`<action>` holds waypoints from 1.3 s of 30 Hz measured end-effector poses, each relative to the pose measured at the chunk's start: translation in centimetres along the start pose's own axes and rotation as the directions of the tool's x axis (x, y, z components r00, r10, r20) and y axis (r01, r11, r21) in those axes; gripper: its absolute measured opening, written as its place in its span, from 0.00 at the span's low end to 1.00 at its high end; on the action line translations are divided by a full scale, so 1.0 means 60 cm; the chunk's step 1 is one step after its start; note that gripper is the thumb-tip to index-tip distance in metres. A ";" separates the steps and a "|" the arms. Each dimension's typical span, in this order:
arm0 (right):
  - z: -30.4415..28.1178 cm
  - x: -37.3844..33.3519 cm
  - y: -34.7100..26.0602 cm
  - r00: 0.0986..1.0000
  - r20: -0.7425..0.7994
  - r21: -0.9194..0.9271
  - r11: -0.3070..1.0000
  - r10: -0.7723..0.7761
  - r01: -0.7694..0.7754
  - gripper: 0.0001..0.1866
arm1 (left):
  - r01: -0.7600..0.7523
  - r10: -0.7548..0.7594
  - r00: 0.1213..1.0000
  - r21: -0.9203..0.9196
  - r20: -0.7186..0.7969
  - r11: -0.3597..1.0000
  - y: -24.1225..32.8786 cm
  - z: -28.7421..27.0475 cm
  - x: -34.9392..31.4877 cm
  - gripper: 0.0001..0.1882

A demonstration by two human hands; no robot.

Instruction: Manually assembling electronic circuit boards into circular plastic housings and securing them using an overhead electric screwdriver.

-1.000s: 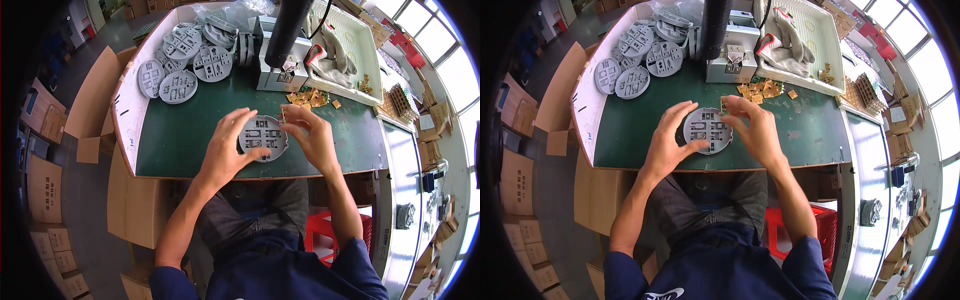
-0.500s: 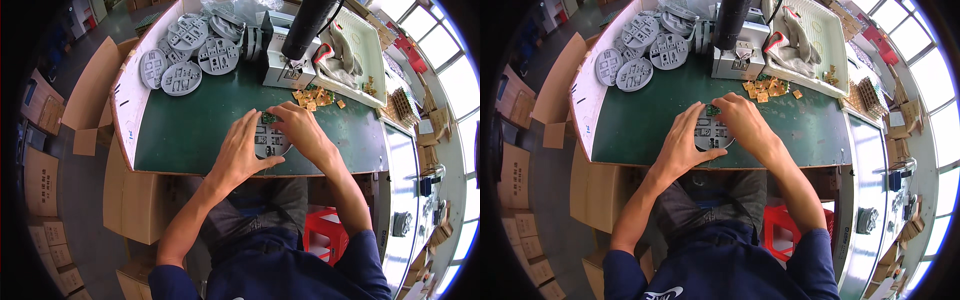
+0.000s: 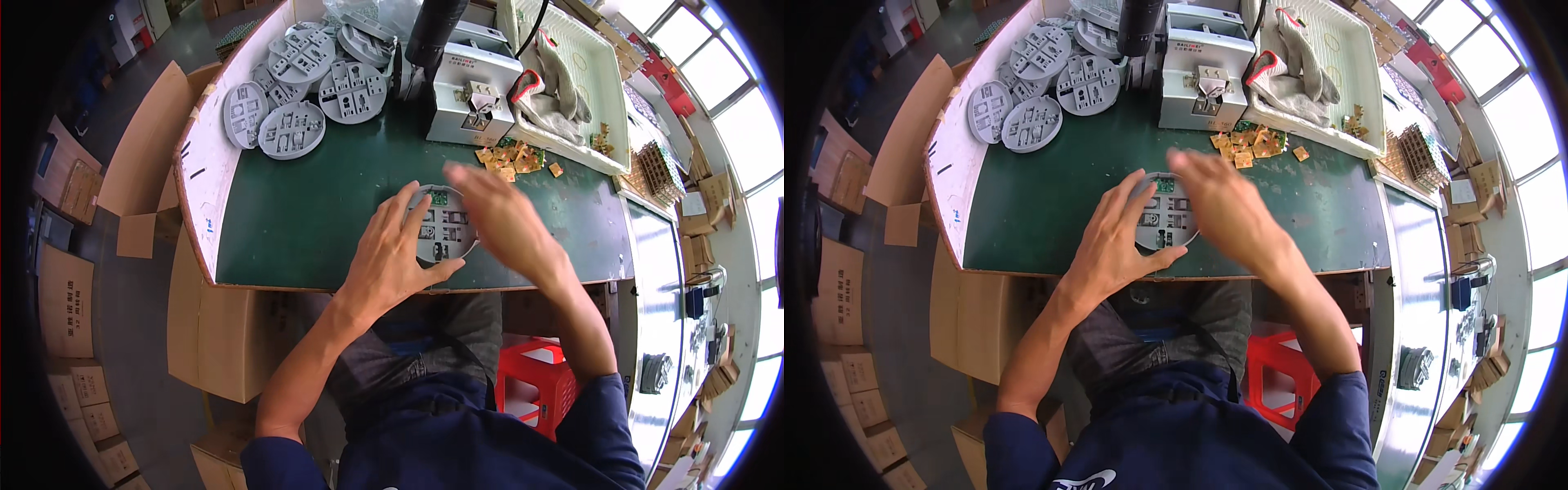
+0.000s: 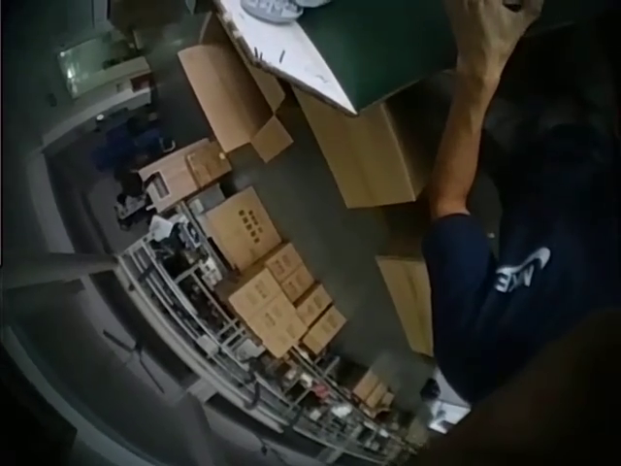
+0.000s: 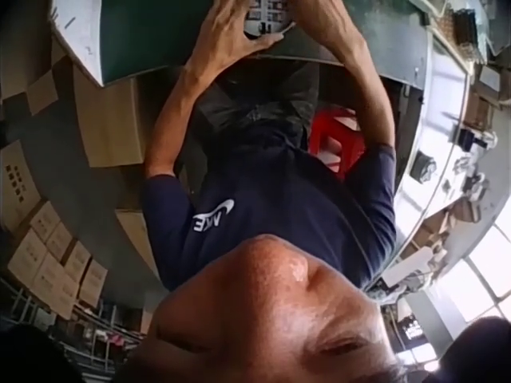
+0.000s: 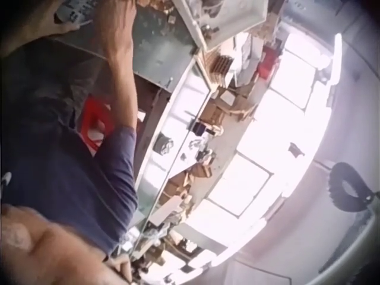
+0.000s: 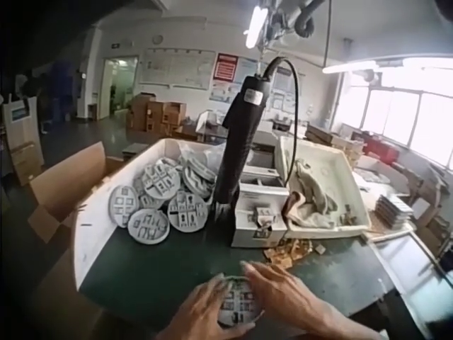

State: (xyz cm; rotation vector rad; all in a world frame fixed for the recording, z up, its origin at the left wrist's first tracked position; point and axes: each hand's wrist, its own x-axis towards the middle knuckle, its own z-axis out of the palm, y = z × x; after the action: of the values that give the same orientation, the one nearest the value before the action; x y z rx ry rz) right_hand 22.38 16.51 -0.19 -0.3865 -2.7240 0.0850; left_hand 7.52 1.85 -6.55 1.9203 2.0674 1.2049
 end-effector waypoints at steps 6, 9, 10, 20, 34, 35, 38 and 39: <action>-0.088 0.190 0.038 0.868 -0.448 0.622 0.772 0.215 0.130 0.34 | -0.016 0.017 1.000 0.028 -0.006 0.999 0.007 0.002 0.003 0.48; -0.156 0.263 0.001 0.924 -0.311 0.786 0.607 0.222 0.118 0.35 | -0.012 0.012 1.000 0.028 0.002 1.000 0.005 0.000 0.000 0.48; -0.173 0.274 -0.009 0.959 -0.112 0.886 0.464 0.260 -0.022 0.38 | -0.012 0.012 1.000 0.028 -0.002 1.000 0.006 0.000 -0.001 0.48; -0.093 0.242 0.109 0.847 -0.379 0.922 0.228 0.372 0.313 0.29 | 0.006 -0.007 0.999 0.011 0.031 1.000 0.010 -0.003 0.006 0.48; -0.060 0.254 0.137 0.778 -0.457 0.851 0.468 0.431 0.240 0.19 | 0.029 -0.032 0.998 0.038 0.060 0.999 0.015 -0.003 0.006 0.48; -0.060 0.246 0.133 0.779 -0.454 0.852 0.467 0.433 0.237 0.19 | 0.027 -0.029 0.998 0.041 0.058 0.999 0.015 -0.002 0.006 0.48; -0.072 0.209 0.083 0.792 -0.395 0.885 0.423 0.466 0.192 0.22 | 0.027 -0.030 0.998 0.048 0.057 0.998 0.012 -0.003 0.005 0.48; -0.074 0.196 0.067 0.792 -0.392 0.886 0.423 0.468 0.189 0.22 | 0.024 -0.027 0.998 0.053 0.052 0.998 0.012 -0.003 0.005 0.48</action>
State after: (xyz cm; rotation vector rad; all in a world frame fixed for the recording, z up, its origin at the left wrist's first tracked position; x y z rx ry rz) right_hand 14.70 23.70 7.76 -0.2425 -1.6127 1.2276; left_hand 7.95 1.96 -5.92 1.9199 2.1101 1.0931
